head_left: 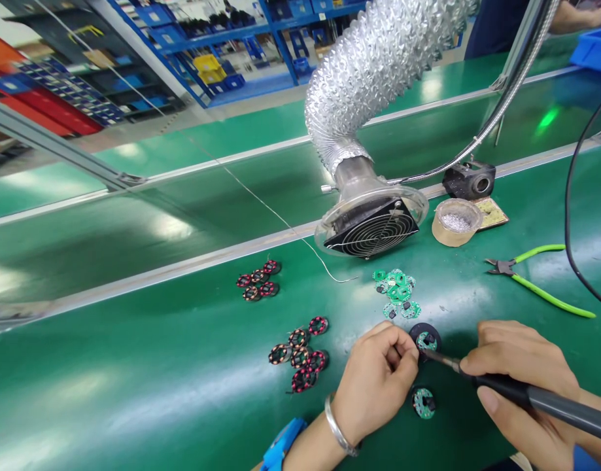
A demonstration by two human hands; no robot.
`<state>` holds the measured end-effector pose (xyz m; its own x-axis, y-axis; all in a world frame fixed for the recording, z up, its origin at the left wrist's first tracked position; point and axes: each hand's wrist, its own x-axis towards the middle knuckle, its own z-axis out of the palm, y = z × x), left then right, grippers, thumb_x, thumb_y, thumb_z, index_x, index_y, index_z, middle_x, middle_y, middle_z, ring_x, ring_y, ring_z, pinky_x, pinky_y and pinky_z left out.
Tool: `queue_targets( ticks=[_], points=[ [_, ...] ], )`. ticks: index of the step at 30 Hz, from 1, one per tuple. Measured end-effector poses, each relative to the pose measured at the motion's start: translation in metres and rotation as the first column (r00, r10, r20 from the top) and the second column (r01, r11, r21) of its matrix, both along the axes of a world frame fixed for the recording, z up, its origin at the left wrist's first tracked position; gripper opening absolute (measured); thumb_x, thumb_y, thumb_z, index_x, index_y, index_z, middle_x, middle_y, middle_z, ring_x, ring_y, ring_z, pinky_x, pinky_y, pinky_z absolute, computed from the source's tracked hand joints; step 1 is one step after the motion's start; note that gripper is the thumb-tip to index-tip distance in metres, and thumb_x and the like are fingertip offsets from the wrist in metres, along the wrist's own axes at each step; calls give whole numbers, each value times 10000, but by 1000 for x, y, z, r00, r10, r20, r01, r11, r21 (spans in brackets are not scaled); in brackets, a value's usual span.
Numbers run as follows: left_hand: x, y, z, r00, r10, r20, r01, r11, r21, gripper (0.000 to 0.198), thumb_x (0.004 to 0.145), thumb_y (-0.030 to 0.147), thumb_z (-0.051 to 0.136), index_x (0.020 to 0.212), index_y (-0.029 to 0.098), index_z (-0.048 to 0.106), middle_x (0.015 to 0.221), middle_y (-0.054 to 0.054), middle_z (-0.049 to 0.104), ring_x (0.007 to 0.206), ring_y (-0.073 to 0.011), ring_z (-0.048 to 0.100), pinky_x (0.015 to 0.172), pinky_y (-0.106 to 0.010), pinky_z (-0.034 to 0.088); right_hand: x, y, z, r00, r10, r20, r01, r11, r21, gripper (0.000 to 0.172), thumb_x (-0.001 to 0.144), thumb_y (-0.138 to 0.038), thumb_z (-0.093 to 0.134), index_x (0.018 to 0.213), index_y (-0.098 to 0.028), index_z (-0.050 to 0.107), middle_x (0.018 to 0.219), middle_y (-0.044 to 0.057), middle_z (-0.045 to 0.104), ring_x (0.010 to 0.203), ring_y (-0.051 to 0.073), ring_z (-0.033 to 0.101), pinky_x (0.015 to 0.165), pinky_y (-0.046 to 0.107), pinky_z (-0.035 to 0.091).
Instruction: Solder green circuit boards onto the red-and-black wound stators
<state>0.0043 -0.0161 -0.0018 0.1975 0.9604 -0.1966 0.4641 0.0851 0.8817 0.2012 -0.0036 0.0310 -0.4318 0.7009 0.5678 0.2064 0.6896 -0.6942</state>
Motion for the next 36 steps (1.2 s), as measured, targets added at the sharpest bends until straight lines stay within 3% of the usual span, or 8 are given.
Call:
queue_targets(
  ticks=[17,23,25,27,31,36],
  points=[
    [1,1,-2,1000,5,5,-5,1000,9,138,745,78,519,687,161,612,670,10,549,537,-90,464,505,-201,364,4,1,5,999,-29,-21,29,1000,-9,231,722,-105,462,907,-151,593,584,-9,473,466,126,432,458,292,298],
    [0,1,0,1000,3,11,-3,1000,-2,119,764,104,532,685,168,593,668,13,532,534,-92,473,494,-201,369,7,5,-2,992,-46,-121,56,995,78,346,737,-76,498,1062,-142,599,694,17,551,528,137,501,487,306,409],
    [1,2,2,1000,-3,5,3,1000,-14,58,752,115,568,748,169,589,720,17,538,496,-76,465,486,-206,373,7,7,-7,989,-82,-121,93,992,88,372,775,-81,511,1130,-155,593,701,19,576,539,144,526,494,305,442],
    [3,3,4,999,-13,-47,13,1000,6,156,711,128,647,850,173,592,808,12,554,487,-71,463,498,-222,385,5,9,-14,986,-128,-105,136,988,73,391,823,-68,519,1197,-170,576,702,9,598,549,138,550,501,281,467],
    [5,7,3,983,-55,-177,76,991,111,295,696,247,783,944,186,636,879,-20,571,669,-154,529,624,-278,419,-1,13,-26,992,-125,-13,125,991,46,336,885,-28,505,1174,-182,581,769,1,650,607,111,598,562,228,503],
    [-2,19,0,971,-227,-76,236,963,131,219,768,222,765,974,196,696,814,-18,549,781,-185,526,671,-273,410,-9,17,-34,989,-6,149,-1,999,46,297,875,-63,519,1142,-188,551,846,25,655,669,148,513,599,273,458]
  ],
)
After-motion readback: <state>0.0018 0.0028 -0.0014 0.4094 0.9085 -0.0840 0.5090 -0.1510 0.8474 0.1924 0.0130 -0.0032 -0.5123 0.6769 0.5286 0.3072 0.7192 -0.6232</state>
